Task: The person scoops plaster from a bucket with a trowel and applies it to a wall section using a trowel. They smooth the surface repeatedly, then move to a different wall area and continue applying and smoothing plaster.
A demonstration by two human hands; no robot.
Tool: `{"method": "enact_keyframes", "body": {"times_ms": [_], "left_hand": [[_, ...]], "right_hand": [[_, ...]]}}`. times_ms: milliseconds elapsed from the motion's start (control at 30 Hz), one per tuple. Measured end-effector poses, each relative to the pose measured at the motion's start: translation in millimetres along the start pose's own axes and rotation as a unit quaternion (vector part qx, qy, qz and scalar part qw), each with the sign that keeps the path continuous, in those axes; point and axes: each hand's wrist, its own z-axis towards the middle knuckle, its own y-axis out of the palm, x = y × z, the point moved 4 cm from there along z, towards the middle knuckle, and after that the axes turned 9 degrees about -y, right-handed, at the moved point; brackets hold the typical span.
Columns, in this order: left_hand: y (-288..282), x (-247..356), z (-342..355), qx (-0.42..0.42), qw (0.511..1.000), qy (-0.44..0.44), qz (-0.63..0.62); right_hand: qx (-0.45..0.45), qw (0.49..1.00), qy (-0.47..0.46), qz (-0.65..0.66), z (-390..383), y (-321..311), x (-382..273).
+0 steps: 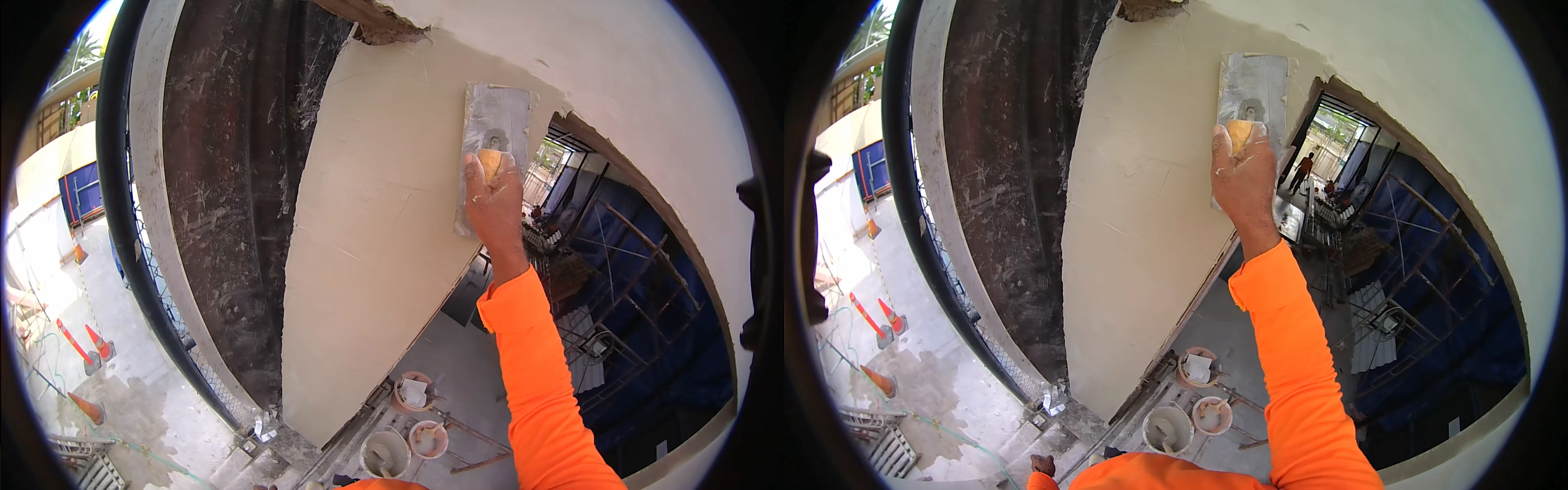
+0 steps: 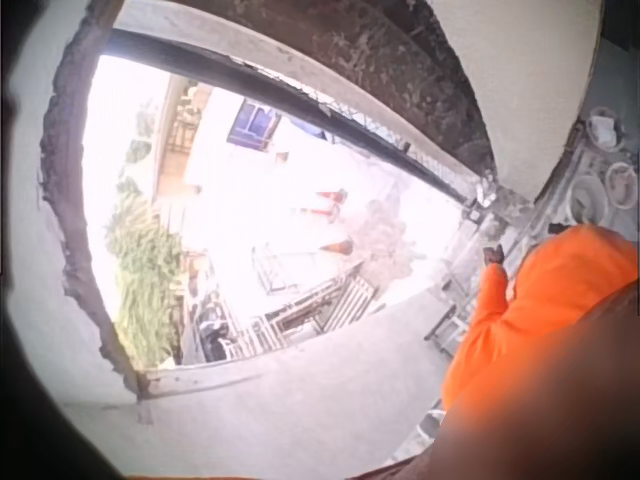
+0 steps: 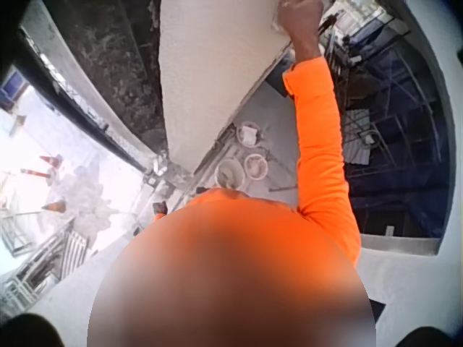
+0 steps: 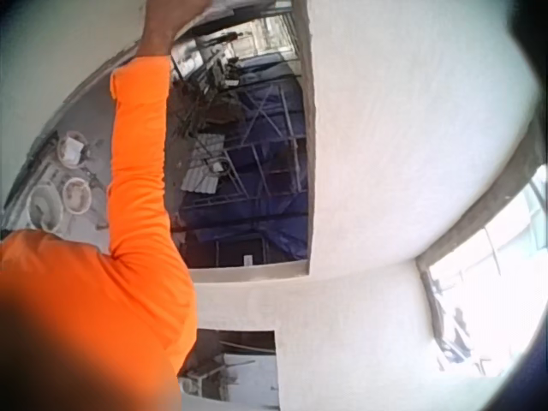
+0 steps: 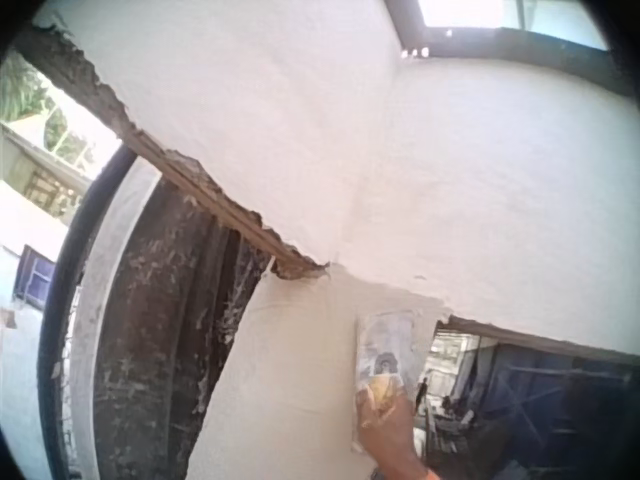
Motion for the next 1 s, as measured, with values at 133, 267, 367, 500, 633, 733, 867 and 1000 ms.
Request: {"method": "enact_keyframes", "body": {"times_ms": [133,267,367,500,633,733,867,1000], "left_hand": [[-13.9,-25.9,-6.0,0.003,0.999,-0.042,0.033],[-24.4,-36.6,-11.1,-0.002,0.993,-0.018,0.120],[-35.4,-39.7,-20.1,-0.009,0.977,0.028,0.210],[-47.0,-43.1,-35.1,-0.034,0.957,0.039,0.286],[-42.7,-38.3,-48.1,0.012,0.959,0.105,0.262],[-36.5,-42.5,-57.6,0.043,0.959,0.163,0.228],[-26.1,-63.6,-64.8,0.015,0.972,0.068,0.225],[-19.7,-55.0,-35.3,0.000,0.991,-0.016,0.135]], "right_hand": [[-0.018,1.000,0.012,0.006,5.6,31.9,2.6],[-0.059,0.998,0.017,0.026,25.3,72.4,-1.0],[-0.085,0.996,0.024,0.024,42.1,109.3,-2.1],[-0.113,0.993,0.027,-0.015,56.7,158.2,-7.2],[-0.152,0.987,0.031,-0.037,67.3,200.1,-16.0],[-0.187,0.980,0.027,-0.054,71.2,227.5,-20.7],[-0.218,0.972,0.011,-0.082,65.9,258.8,-17.6],[-0.283,0.954,0.004,-0.094,39.1,282.4,-7.9]]}}
